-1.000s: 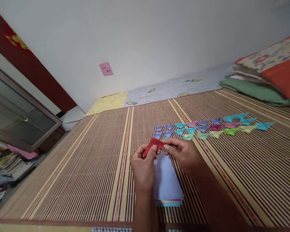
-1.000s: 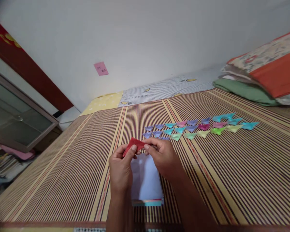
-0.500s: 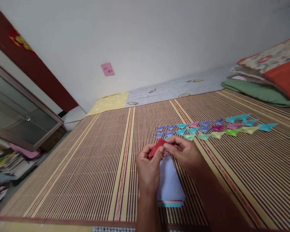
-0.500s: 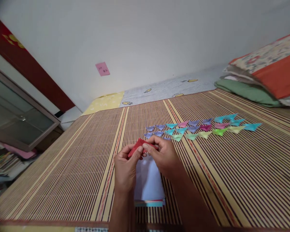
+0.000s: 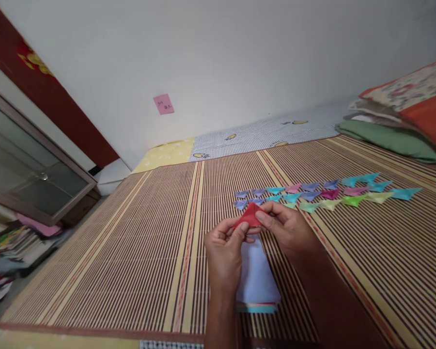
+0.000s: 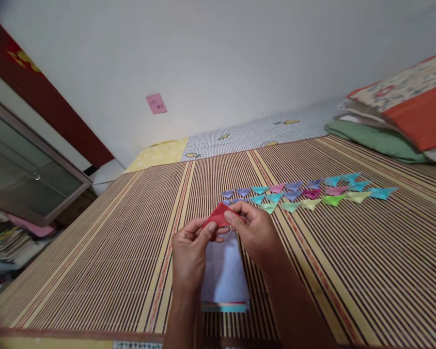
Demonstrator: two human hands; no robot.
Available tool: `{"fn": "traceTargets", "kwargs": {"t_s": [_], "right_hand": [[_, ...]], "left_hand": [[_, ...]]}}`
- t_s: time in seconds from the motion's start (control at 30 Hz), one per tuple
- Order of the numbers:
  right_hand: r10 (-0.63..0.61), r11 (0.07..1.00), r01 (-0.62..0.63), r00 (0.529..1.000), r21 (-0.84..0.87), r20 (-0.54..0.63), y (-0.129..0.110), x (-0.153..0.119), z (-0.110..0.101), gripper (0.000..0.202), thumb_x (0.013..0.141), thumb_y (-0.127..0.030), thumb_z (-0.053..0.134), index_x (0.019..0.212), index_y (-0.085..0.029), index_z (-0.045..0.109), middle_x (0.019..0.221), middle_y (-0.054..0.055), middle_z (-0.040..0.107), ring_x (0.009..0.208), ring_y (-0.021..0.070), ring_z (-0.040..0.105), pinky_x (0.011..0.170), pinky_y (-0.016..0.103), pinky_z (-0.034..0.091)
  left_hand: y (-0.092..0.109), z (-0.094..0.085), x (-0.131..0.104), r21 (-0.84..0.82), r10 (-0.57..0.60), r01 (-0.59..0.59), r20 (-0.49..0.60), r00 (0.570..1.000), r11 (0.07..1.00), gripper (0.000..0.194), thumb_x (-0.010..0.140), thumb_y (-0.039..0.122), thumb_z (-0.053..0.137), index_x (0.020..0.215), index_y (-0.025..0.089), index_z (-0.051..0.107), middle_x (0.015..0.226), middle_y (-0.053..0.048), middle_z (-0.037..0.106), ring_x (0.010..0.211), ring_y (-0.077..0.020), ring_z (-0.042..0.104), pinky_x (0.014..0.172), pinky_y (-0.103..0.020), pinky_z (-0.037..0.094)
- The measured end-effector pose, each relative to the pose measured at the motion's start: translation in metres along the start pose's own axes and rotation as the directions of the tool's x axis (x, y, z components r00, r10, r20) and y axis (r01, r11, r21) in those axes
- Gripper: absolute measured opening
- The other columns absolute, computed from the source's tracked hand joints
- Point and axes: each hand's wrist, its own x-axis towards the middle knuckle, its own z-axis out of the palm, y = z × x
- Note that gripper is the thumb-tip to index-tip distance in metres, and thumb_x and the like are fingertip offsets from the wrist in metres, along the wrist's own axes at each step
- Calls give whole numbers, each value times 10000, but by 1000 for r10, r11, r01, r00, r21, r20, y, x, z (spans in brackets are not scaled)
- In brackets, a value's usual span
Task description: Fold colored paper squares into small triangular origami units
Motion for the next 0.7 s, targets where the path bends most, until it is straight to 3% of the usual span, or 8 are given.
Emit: {"fn": "traceTargets", "kwargs": {"t_s": [0.1, 0.23, 0.4, 0.57, 0.7], "right_hand": [[-4, 1000, 4, 1000, 8, 1, 1, 0, -1, 200, 889, -399, 710, 833, -208, 691, 770, 16, 689, 727, 183, 625, 696, 306, 495], [1, 1000, -1, 1000, 31, -14, 2, 2, -5, 218, 887, -417, 715, 817, -213, 684, 769, 14, 690, 731, 183, 627, 722, 316, 499], [18, 997, -18, 1000, 69, -12, 1, 1, -4, 227, 875, -430, 732, 824, -211, 698, 773, 19, 700, 721, 183, 629, 705, 320, 502], [15, 997, -14, 1000, 80, -15, -1, 1, 0, 215, 861, -416, 742, 810, -213, 697, 762, 14, 693, 716, 174, 619, 696, 311, 495], [21, 996, -20, 1000, 81, -11, -3, 1, 1, 207, 854, -411, 742, 818, -213, 689, 752, 8, 681, 683, 164, 589, 643, 292, 476]], "left_hand": [[1, -1, 0, 4, 18, -18, 3, 1000, 1000, 185, 763, 246, 840, 899, 140, 776, 761, -76, 817, 663, -188, 778, 597, -252, 616], [2, -3, -2, 26, 71, -71, 4, 997, 997, 382, 736, 145, 846, 1100, 184, 740, 854, -43, 830, 745, -157, 785, 677, -224, 617], [1, -3, -3, 115, 118, -121, 28, 993, 986, 95, 828, 198, 777, 917, 164, 777, 800, -60, 827, 728, -174, 789, 644, -225, 604], [-1, -2, -3, 137, 135, -135, 10, 991, 981, 69, 852, 234, 757, 863, 167, 772, 715, -50, 810, 647, -172, 772, 585, -229, 585], [-2, -3, -4, 138, 130, -128, -7, 991, 982, 166, 875, 309, 745, 797, 162, 743, 700, -59, 801, 602, -178, 751, 542, -242, 563]]}}
